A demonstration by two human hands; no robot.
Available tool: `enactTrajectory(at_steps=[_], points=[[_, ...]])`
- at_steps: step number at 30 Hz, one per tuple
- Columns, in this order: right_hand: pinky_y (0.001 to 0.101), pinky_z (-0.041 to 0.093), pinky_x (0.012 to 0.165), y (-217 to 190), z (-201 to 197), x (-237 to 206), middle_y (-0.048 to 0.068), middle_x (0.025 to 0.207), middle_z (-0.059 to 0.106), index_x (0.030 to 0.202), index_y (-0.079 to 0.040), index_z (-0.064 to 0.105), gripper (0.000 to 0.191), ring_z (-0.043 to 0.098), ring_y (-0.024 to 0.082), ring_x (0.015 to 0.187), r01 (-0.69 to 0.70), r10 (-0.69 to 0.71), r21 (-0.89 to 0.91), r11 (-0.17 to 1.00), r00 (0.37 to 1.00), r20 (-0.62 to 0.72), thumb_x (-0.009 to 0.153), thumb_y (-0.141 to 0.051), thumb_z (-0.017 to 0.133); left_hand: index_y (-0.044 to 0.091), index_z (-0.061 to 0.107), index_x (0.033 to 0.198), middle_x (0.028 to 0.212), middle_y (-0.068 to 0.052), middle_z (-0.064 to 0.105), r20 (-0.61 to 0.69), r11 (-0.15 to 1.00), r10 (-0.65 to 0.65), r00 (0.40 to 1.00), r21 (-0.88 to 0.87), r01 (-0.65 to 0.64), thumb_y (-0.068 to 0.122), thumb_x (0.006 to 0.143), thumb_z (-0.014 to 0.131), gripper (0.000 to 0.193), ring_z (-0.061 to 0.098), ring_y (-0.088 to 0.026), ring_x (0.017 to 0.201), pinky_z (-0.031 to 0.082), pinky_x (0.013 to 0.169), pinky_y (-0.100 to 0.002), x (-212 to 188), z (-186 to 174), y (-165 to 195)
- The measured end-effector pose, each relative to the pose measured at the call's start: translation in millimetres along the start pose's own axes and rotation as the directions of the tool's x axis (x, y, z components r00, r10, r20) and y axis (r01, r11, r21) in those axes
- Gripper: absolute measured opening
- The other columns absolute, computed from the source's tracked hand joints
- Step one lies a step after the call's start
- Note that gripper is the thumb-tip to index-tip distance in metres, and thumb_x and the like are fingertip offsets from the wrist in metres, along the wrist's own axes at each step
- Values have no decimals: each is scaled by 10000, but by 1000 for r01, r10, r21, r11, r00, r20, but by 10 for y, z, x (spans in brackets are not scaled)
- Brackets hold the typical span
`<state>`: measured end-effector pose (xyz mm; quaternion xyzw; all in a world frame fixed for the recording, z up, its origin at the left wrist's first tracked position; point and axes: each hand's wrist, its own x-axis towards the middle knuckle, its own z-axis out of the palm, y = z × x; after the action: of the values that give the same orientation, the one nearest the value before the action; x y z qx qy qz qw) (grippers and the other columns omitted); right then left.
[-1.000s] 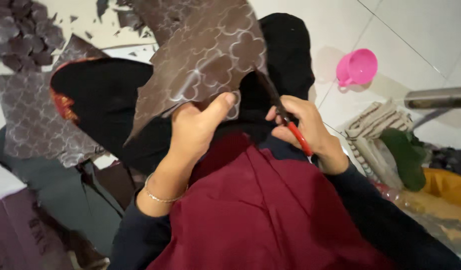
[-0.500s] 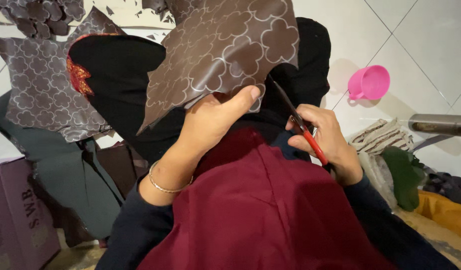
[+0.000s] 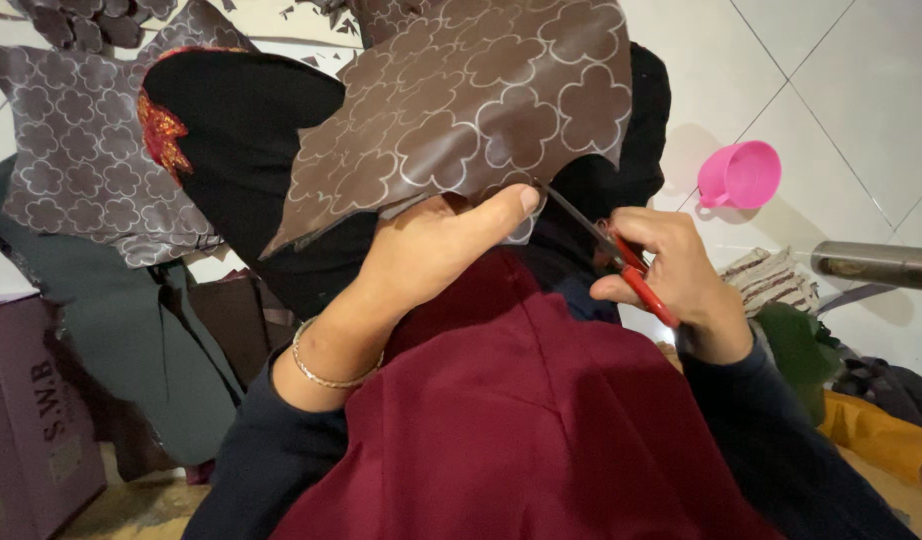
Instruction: The person sits on the floor and uses red-handled scissors to cut cloud-shaped pieces from a brown patterned fabric. They hold the fabric with one hand and cut along the outlines with the other, placing finished pieces aside.
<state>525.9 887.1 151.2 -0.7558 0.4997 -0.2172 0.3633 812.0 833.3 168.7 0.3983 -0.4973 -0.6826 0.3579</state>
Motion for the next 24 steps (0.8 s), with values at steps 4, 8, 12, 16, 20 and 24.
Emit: enactTrajectory(at_steps=[4,8,12,16,20,24], points=[[324,375,571,-12,-10,38,38,682,466,787,-41,575,662,477,180,615,-18,18,-7,1000,1000,17,726,-674,757,24,694,1181,1085,-11,719,-39,976,218,975,26,-217,194,964,737,279,675,-110,992,566,895,-264,-24,-42,34],[316,368,554,4,24,56,26,675,456,761,-50,549,673,460,160,603,-6,5,11,1000,999,32,745,-697,736,18,694,1163,1039,-21,711,-22,977,212,977,-2,-212,158,959,741,252,671,-118,942,583,854,-273,-42,-95,56],[317,345,541,39,65,78,29,661,422,728,-53,508,699,431,157,584,-3,3,-19,1000,1000,27,737,-721,710,21,684,1174,1065,-24,710,-46,970,234,971,-58,-237,137,950,746,261,680,-114,960,593,861,-276,-42,-118,58],[305,339,498,54,97,99,22,623,415,694,-59,496,718,432,139,532,-9,11,-52,999,999,36,713,-750,690,28,703,1161,1053,-24,733,-56,971,237,970,54,-234,141,945,753,248,697,-109,945,601,856,-271,-50,-153,62],[313,328,510,35,112,119,26,625,405,688,-58,484,714,418,150,540,-7,9,-38,999,999,42,729,-741,688,22,699,1171,1078,-30,729,-66,973,231,971,20,-230,141,941,752,264,691,-119,969,594,875,-282,-68,-182,71],[317,344,531,9,83,162,36,658,421,714,-48,502,718,441,164,573,52,-51,-22,998,997,60,763,-739,691,32,718,1147,1068,-20,743,-66,982,187,980,51,-184,159,936,758,249,694,-121,960,588,878,-284,-72,-195,78]])
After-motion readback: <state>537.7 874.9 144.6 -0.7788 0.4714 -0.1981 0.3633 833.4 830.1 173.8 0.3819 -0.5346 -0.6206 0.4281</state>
